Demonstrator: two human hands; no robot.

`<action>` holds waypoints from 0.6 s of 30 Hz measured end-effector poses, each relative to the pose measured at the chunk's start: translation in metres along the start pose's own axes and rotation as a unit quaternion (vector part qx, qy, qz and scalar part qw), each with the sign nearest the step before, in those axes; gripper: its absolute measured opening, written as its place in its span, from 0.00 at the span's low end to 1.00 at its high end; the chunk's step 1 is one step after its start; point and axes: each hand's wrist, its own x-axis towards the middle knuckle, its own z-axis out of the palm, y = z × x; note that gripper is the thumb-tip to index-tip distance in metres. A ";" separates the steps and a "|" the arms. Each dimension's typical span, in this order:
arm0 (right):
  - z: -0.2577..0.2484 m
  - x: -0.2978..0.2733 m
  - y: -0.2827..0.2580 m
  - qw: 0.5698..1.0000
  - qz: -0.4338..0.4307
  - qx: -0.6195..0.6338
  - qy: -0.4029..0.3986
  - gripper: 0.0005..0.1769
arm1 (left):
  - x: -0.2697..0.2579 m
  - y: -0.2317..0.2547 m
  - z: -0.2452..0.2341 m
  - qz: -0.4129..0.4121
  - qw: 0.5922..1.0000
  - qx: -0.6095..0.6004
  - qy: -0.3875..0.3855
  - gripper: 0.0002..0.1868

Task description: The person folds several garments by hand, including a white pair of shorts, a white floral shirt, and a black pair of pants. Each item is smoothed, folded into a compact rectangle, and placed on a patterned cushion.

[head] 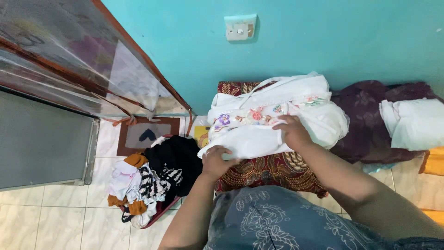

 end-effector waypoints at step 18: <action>0.085 -0.013 0.036 0.914 0.372 0.100 -0.127 0.15 | 0.053 -0.163 0.081 -0.405 0.760 -0.487 0.144 0.29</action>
